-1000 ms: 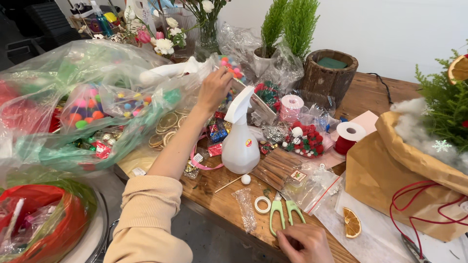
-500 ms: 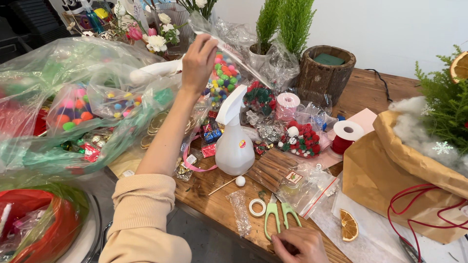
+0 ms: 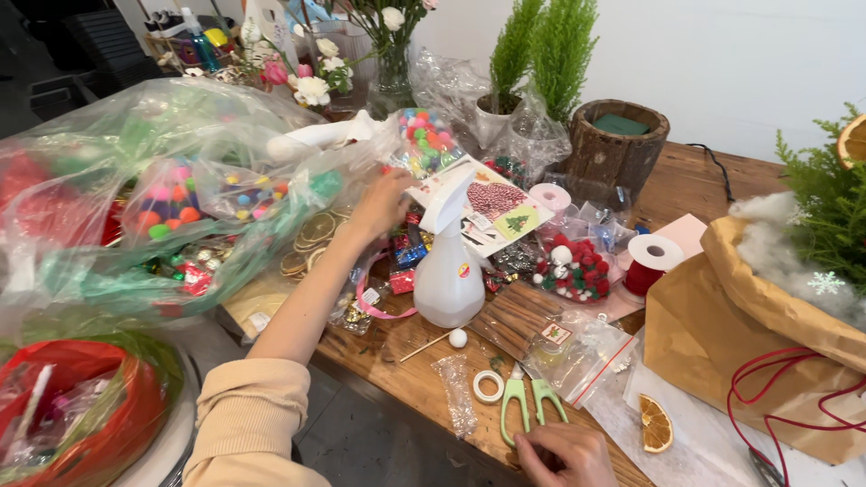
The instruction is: The person decorates a small artificial Christmas tree by cutting dried orange slices, applying hot glue to various ornaments like pom-poms and cinnamon sticks, and attaching them to the branches and base of the tree.
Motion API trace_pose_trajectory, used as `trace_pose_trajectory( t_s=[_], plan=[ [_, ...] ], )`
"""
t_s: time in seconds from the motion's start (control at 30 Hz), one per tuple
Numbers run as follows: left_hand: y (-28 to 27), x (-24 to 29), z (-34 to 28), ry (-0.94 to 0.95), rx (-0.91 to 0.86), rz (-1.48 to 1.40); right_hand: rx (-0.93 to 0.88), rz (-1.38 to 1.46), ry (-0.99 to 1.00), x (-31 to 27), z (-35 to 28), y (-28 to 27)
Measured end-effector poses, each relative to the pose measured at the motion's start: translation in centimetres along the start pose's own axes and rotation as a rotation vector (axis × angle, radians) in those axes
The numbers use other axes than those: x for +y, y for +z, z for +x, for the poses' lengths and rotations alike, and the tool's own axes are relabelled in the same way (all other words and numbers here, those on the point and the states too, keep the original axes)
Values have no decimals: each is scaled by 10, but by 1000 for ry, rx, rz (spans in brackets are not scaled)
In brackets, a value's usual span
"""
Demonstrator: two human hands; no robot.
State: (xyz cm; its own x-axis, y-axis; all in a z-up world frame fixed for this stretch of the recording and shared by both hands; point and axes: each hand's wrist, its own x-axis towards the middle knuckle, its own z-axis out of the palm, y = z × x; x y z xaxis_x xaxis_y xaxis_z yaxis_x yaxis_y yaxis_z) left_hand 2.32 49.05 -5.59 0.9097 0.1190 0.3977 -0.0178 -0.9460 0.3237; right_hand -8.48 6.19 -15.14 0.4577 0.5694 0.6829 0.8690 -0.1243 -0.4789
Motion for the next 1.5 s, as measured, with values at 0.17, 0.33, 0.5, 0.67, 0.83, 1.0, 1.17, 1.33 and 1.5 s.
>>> trace_pose_trajectory(
  t_s=[0.17, 0.33, 0.5, 0.67, 0.83, 1.0, 1.17, 1.33, 1.5],
  plan=[
    [-47, 0, -25, -60, 115, -10, -41, 26, -6, -3, 0, -3],
    [-100, 18, -94, -112, 62, -195, -58, -31, 39, -5, -7, -4],
    [-107, 5, -165, -189, -55, -60, -47, -15, 92, -5, -14, -2],
    [-117, 9, -217, -278, -215, 43, -9, -35, 105, -1, -22, 1],
    [-153, -5, -237, -237, 63, -20, 14, -105, 131, 11, -30, 8],
    [-188, -41, -254, -364, 216, -3, 10, -99, 233, 3, -27, 9],
    [-169, -89, -281, -631, -228, 203, 3, -125, 248, -6, -23, 8],
    [-139, -133, -286, -631, -195, 326, -41, -142, 166, -1, -21, 6],
    [-134, -74, -271, -236, 305, 449, 1, -154, 136, -5, -17, 6]
  ],
)
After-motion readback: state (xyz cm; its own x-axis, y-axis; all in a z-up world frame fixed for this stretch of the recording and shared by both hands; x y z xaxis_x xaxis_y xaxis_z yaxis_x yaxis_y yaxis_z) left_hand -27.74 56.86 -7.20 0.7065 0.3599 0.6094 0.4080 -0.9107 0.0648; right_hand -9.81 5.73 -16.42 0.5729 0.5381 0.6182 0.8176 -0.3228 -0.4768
